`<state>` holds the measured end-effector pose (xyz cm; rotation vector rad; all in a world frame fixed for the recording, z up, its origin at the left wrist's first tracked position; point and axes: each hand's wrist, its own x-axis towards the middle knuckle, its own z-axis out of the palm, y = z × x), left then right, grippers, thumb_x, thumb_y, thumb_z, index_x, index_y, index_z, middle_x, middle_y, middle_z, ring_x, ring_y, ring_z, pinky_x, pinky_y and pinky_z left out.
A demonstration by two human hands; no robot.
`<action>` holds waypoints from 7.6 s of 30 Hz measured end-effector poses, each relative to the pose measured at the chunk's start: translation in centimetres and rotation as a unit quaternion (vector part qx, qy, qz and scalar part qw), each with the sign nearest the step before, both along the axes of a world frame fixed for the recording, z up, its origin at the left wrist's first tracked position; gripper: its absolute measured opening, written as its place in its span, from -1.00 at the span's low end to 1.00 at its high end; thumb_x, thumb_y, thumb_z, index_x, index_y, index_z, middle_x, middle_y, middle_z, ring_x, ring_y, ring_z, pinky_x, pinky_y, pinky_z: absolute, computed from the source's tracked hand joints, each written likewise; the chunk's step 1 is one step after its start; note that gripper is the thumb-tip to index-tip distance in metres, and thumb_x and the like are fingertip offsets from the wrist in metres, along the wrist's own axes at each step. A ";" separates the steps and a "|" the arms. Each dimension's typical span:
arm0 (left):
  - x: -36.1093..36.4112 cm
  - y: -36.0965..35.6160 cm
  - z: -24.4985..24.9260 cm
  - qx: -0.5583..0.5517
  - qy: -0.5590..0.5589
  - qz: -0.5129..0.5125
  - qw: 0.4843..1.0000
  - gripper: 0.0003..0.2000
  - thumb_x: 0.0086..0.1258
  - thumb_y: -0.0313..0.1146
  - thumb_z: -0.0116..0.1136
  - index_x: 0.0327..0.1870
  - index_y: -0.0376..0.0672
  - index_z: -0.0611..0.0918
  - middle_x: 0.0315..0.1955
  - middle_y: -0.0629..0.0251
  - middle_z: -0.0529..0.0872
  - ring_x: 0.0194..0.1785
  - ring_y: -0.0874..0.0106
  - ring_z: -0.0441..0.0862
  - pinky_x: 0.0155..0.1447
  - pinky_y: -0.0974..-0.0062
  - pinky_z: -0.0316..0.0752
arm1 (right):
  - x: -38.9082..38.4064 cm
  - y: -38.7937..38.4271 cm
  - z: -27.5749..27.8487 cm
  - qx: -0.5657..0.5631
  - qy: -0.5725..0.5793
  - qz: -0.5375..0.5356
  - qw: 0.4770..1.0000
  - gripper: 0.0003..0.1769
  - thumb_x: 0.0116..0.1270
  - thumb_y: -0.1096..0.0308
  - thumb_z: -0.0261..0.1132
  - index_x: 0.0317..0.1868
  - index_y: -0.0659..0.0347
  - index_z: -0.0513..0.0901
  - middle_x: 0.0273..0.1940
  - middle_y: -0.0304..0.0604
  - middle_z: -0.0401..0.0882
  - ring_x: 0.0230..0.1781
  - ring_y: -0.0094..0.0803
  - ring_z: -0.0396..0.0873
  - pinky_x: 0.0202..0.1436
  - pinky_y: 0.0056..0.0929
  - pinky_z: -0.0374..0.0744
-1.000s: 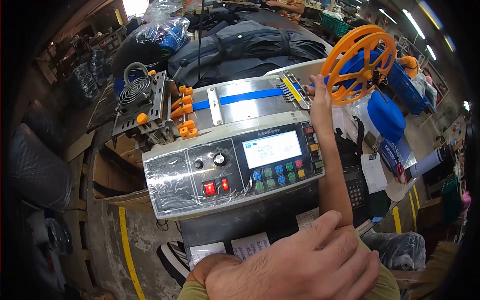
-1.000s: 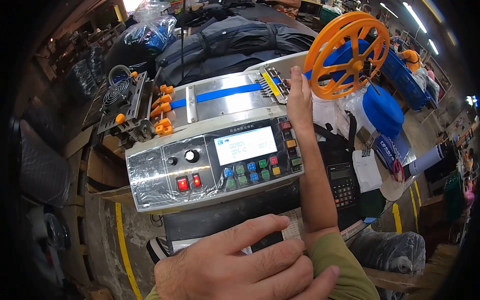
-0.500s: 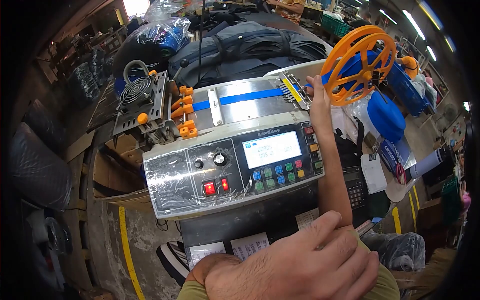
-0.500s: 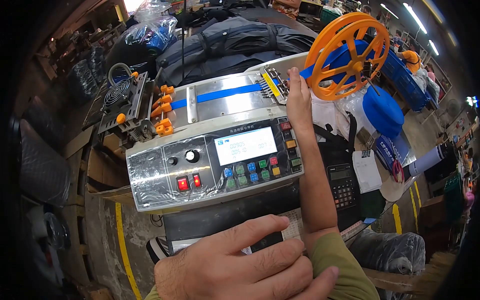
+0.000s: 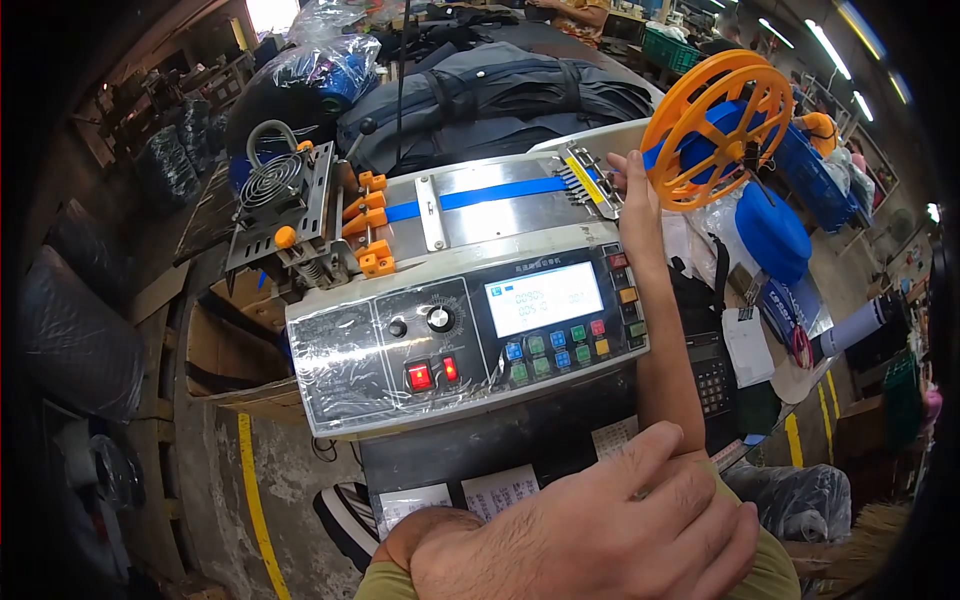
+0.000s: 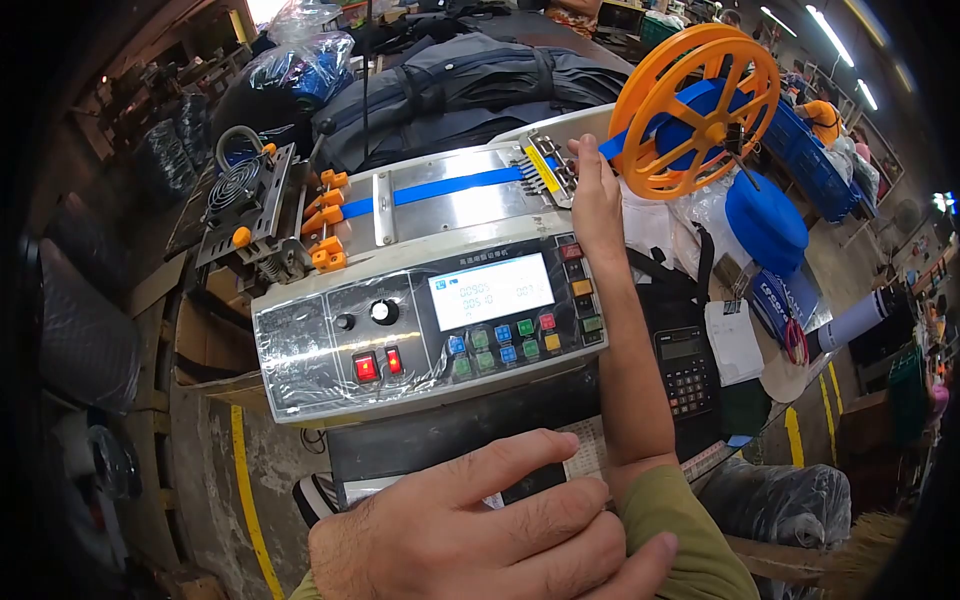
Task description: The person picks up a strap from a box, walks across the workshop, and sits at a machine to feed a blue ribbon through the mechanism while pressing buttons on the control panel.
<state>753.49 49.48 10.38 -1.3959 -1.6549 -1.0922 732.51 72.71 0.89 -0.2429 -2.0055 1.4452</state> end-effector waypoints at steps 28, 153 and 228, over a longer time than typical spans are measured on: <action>-0.2 0.4 -0.4 0.019 0.013 0.015 1.000 -0.93 0.11 -0.39 0.30 -0.39 -0.05 0.67 -0.45 0.48 0.58 -0.29 0.51 0.56 0.09 0.40 0.60 | -0.5 0.4 -0.4 -0.015 0.018 0.026 0.999 -0.08 0.68 -0.32 -0.15 0.32 0.50 0.61 0.27 0.21 0.64 0.36 -0.08 0.53 0.53 -0.29 0.32; -0.1 -0.2 -0.1 -0.012 -0.003 0.006 1.000 -0.93 0.13 -0.38 0.30 -0.37 -0.06 0.67 -0.45 0.47 0.60 -0.27 0.50 0.59 0.09 0.39 0.60 | -0.3 0.1 -0.2 -0.009 0.011 0.022 1.000 -0.11 0.68 -0.30 -0.13 0.31 0.48 0.62 0.26 0.18 0.65 0.38 -0.11 0.53 0.54 -0.31 0.31; -0.1 0.1 -0.4 0.003 0.001 0.009 1.000 -0.93 0.13 -0.36 0.30 -0.37 -0.05 0.68 -0.44 0.47 0.61 -0.27 0.50 0.58 0.09 0.40 0.60 | 0.0 -0.1 0.1 -0.011 0.007 0.024 1.000 -0.11 0.69 -0.28 -0.18 0.37 0.47 0.60 0.25 0.23 0.66 0.35 -0.13 0.56 0.50 -0.34 0.35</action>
